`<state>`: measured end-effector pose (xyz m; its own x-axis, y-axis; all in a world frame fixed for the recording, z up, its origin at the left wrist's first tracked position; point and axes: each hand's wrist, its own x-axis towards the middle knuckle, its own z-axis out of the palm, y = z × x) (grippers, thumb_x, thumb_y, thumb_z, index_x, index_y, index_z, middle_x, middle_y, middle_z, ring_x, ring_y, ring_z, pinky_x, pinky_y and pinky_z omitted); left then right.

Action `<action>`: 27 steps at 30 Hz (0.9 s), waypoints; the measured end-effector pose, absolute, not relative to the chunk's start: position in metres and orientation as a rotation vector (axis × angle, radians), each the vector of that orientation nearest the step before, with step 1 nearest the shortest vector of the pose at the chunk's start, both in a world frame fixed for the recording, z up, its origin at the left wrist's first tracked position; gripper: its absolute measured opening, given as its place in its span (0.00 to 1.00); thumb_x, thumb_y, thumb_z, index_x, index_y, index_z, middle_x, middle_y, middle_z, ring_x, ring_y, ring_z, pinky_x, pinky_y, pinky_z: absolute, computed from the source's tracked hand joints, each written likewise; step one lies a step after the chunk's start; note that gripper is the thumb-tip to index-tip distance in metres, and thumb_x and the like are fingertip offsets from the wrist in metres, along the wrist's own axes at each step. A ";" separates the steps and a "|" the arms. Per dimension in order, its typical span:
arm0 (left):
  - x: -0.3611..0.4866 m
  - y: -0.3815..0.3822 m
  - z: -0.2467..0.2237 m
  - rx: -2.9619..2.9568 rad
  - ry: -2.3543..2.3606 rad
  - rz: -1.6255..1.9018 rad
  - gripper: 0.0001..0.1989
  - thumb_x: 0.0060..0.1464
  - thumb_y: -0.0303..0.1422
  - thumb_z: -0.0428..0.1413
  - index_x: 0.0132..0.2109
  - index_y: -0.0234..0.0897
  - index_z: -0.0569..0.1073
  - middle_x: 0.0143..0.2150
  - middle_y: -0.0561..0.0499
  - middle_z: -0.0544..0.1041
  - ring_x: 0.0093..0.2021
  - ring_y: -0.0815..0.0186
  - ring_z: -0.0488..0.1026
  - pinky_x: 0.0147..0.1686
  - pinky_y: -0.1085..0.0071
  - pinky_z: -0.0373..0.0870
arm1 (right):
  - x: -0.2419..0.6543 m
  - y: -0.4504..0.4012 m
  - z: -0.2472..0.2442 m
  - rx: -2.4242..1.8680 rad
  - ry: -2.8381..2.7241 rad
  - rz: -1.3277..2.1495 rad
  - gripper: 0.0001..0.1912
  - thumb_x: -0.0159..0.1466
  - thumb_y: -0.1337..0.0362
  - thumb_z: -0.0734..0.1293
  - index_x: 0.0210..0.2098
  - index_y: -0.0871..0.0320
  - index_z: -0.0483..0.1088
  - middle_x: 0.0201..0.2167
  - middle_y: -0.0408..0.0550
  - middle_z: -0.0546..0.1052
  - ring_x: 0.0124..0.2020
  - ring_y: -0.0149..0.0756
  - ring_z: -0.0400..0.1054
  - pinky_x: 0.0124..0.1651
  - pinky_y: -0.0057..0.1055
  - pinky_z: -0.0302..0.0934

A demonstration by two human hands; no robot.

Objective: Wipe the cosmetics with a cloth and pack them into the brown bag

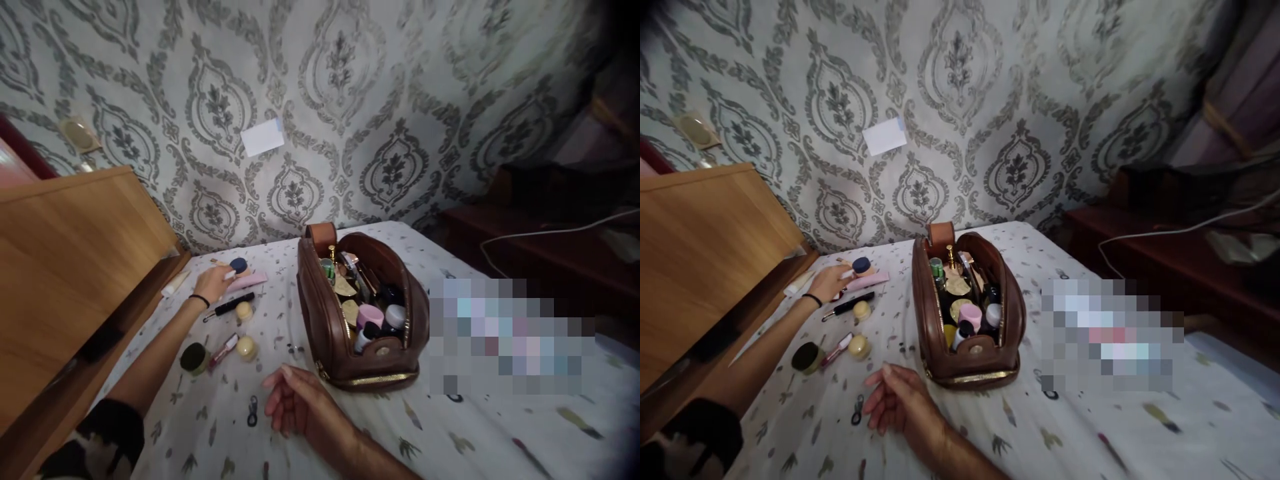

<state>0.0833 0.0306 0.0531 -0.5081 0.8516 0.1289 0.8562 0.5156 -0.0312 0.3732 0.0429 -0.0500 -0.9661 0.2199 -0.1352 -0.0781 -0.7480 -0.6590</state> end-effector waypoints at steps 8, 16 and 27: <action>0.082 0.045 0.013 -1.467 -2.683 0.289 0.18 0.55 0.30 0.53 0.53 0.32 0.71 0.56 0.33 0.73 0.59 0.47 0.67 0.50 0.56 0.66 | 0.374 0.039 -0.045 -0.388 -1.095 2.753 0.32 0.51 0.39 0.71 0.34 0.65 0.72 0.22 0.47 0.76 0.18 0.27 0.67 0.20 0.23 0.50; 0.084 0.039 0.024 -1.450 -2.743 0.316 0.19 0.55 0.32 0.53 0.54 0.36 0.71 0.56 0.37 0.74 0.57 0.48 0.70 0.48 0.58 0.68 | 0.367 0.039 -0.036 -0.457 -1.091 2.751 0.32 0.49 0.38 0.72 0.33 0.64 0.73 0.22 0.46 0.77 0.18 0.27 0.67 0.20 0.23 0.50; 0.147 -0.057 0.080 -2.072 -2.472 0.008 0.14 0.55 0.33 0.54 0.50 0.44 0.72 0.48 0.51 0.78 0.48 0.59 0.74 0.45 0.68 0.66 | 0.351 0.043 -0.034 -0.432 -0.790 2.783 0.32 0.59 0.38 0.66 0.48 0.60 0.69 0.36 0.53 0.80 0.37 0.39 0.76 0.29 0.26 0.63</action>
<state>0.1468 -0.0569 0.0801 -0.1729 0.9826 -0.0675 0.9830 0.1764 0.0503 0.3506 0.0432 -0.0341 -0.9335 0.2829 -0.2201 -0.1252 -0.8328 -0.5393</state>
